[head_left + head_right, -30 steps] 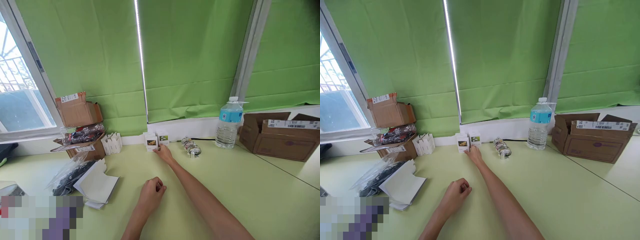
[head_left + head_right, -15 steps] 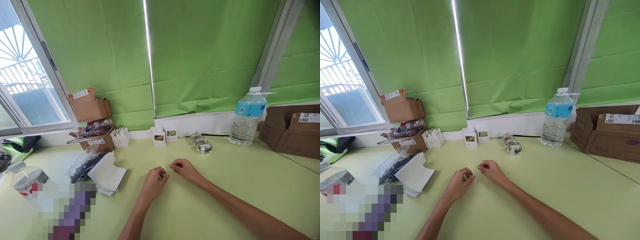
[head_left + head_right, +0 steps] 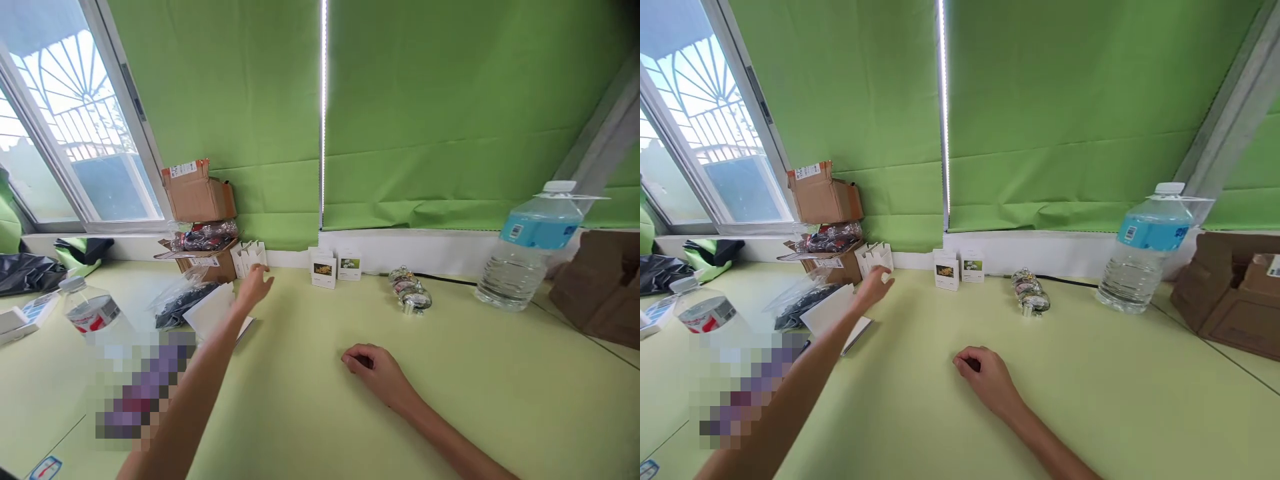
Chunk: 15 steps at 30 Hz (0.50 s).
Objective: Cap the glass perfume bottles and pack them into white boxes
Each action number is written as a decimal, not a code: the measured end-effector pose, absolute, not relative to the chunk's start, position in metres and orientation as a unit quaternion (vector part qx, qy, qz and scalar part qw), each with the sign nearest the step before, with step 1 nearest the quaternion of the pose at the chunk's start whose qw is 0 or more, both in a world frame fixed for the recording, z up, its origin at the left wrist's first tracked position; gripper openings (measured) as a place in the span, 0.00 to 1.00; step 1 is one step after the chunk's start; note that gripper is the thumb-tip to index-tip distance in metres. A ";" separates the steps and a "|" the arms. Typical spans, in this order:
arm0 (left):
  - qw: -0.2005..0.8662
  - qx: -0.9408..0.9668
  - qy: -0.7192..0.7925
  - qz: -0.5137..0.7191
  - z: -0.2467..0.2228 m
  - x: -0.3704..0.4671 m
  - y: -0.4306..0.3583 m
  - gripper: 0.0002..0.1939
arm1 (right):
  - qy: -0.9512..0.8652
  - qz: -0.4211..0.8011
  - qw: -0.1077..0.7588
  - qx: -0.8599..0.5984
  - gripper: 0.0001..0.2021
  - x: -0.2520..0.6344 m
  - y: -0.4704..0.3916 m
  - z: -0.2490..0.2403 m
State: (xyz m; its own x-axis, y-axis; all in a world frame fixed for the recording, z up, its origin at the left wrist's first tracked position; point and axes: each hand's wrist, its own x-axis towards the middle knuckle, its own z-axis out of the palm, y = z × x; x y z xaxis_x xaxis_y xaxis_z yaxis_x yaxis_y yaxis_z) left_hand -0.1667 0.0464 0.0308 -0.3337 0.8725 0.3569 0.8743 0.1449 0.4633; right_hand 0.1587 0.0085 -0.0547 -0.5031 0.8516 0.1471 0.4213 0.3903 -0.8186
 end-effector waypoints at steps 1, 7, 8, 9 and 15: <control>0.021 -0.582 -0.763 -0.280 0.037 -0.177 0.054 0.16 | -0.783 0.373 0.288 -0.406 0.13 0.159 0.009 -0.056; 0.081 -0.612 -0.777 -0.128 0.060 -0.215 0.087 0.14 | -0.783 0.374 0.284 -0.409 0.13 0.159 0.010 -0.055; 0.087 -0.614 -0.777 -0.110 0.061 -0.218 0.091 0.13 | -0.782 0.373 0.284 -0.410 0.13 0.159 0.009 -0.053; 0.091 -0.615 -0.777 -0.095 0.060 -0.220 0.095 0.12 | -0.782 0.372 0.285 -0.411 0.13 0.158 0.009 -0.052; 0.121 -0.628 -0.767 -0.048 0.053 -0.228 0.106 0.19 | -0.778 0.374 0.269 -0.427 0.12 0.156 0.010 -0.047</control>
State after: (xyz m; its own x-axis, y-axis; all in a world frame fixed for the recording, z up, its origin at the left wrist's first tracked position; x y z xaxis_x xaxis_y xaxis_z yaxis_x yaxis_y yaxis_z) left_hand -0.2284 0.1058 0.0531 -0.1821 0.9521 0.2457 0.9752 0.2069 -0.0789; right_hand 0.1555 0.0098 -0.0473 -0.4903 0.8660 0.0986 0.4631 0.3547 -0.8122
